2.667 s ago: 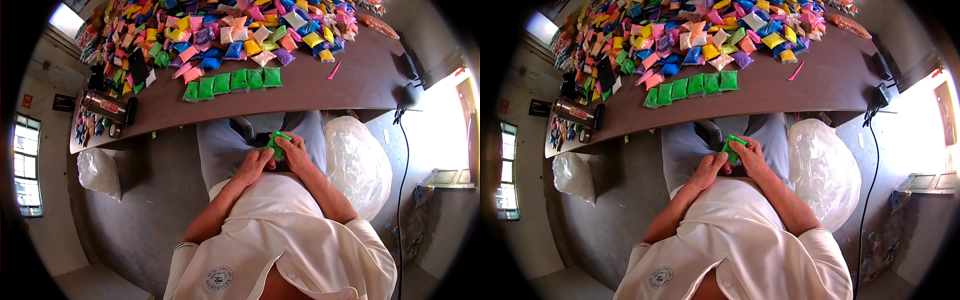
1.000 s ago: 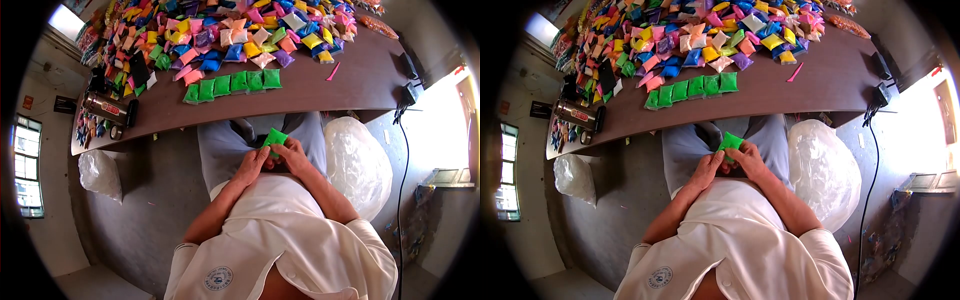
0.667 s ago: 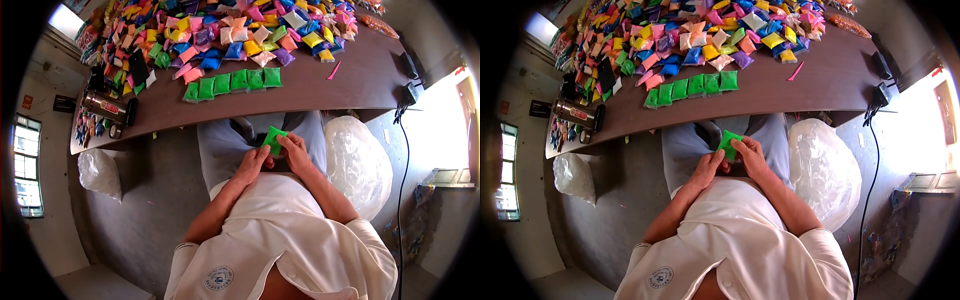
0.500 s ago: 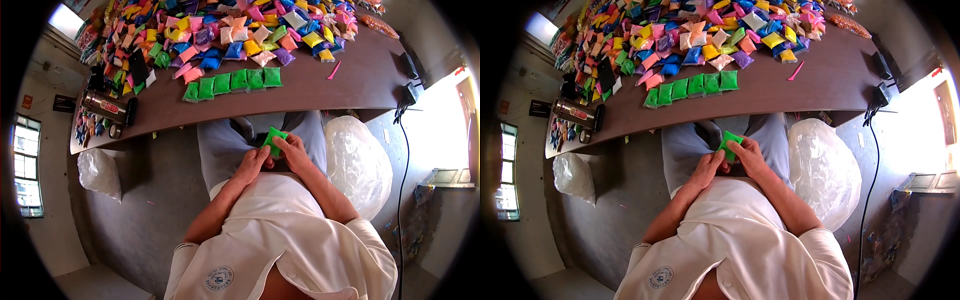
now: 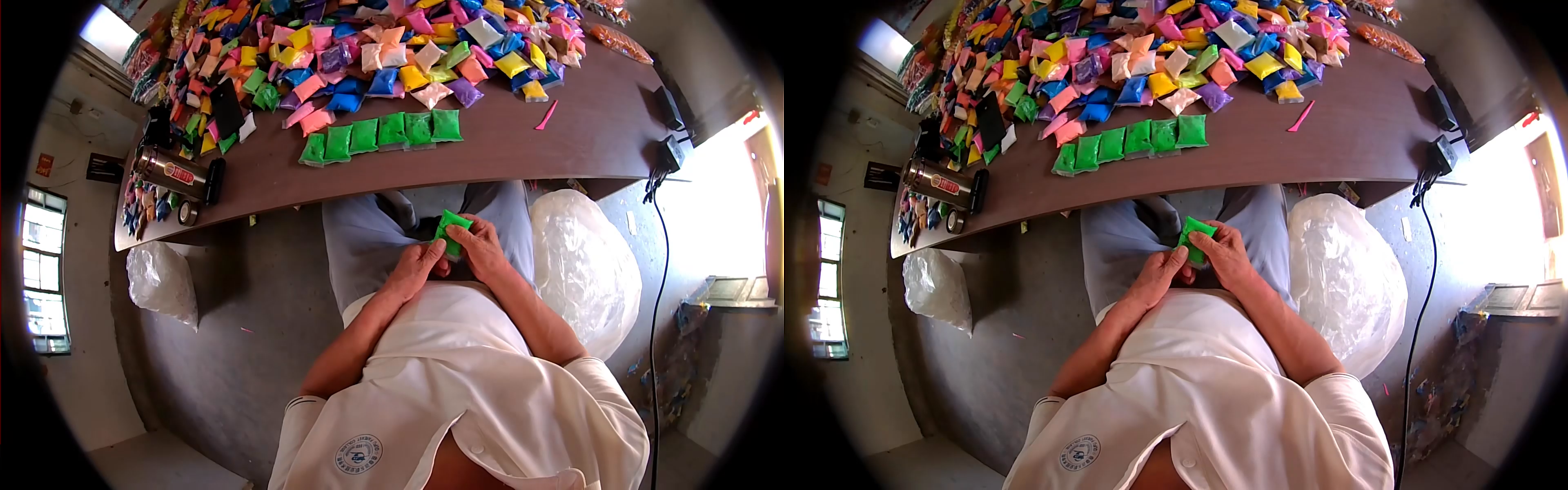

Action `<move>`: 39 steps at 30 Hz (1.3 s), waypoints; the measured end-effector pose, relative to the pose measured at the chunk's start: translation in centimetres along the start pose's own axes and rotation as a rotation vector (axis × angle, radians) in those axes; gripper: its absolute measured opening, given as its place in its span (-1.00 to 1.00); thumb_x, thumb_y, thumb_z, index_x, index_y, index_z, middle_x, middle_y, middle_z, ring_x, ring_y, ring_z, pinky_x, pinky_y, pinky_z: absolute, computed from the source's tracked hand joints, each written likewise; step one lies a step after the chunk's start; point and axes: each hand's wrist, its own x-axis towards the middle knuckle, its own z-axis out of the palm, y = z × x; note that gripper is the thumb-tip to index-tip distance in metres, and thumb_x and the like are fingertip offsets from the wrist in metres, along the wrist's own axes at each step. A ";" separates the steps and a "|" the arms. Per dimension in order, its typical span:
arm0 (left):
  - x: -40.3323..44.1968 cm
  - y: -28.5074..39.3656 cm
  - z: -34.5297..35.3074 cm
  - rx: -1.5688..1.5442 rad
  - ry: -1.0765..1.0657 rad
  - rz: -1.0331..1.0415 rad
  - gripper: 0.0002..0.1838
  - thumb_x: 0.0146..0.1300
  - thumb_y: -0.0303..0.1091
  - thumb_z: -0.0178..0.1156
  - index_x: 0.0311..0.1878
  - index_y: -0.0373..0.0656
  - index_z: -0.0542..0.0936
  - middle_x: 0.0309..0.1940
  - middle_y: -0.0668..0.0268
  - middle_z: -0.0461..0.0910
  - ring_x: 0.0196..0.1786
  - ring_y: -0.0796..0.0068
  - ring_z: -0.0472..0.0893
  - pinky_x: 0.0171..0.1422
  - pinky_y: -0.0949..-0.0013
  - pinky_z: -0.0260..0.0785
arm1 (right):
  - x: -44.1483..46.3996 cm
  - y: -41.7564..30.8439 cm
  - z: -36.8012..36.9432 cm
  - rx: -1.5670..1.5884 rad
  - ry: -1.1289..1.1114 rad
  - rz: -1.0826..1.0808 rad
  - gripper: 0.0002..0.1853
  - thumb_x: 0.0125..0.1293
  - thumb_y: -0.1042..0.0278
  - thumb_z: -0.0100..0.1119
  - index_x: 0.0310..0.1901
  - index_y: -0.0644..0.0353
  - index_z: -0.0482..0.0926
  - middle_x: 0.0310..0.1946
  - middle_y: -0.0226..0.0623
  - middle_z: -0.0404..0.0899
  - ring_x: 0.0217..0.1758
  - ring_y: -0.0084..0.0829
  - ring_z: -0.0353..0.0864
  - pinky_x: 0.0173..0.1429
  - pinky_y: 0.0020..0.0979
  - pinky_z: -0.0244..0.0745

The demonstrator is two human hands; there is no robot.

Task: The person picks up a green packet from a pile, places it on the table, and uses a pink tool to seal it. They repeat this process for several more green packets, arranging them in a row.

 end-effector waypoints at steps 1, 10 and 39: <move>0.0 -0.1 0.0 -0.015 -0.007 -0.001 -0.43 0.29 0.18 -0.08 -0.52 -0.19 0.45 -0.55 0.32 0.49 -0.44 0.56 0.45 -0.26 0.50 0.33 | 0.1 0.3 -0.3 0.000 0.000 0.000 -0.83 0.26 0.34 0.11 -0.27 0.29 0.49 -0.49 -0.32 0.55 -0.57 -0.53 0.53 -0.53 -0.55 0.42; 0.1 -0.5 -0.1 -0.103 -0.036 0.018 -0.47 0.29 0.13 -0.03 -0.53 -0.18 0.45 -0.54 0.33 0.49 -0.43 0.56 0.44 -0.24 0.49 0.30 | 0.6 0.8 -0.9 0.082 0.135 0.110 -0.84 0.20 0.36 0.12 -0.23 0.23 0.53 -0.49 -0.43 0.55 -0.55 -0.69 0.43 -0.53 -0.67 0.21; -0.1 0.1 0.1 -0.034 -0.029 0.012 -0.47 0.32 0.09 -0.07 -0.50 -0.22 0.46 -0.54 0.29 0.50 -0.41 0.55 0.47 -0.23 0.50 0.34 | 0.0 -1.1 0.4 0.341 0.032 0.192 -0.84 0.17 0.52 0.03 -0.19 0.32 0.42 -0.43 -0.19 0.53 -0.50 -0.35 0.56 -0.45 -0.35 0.52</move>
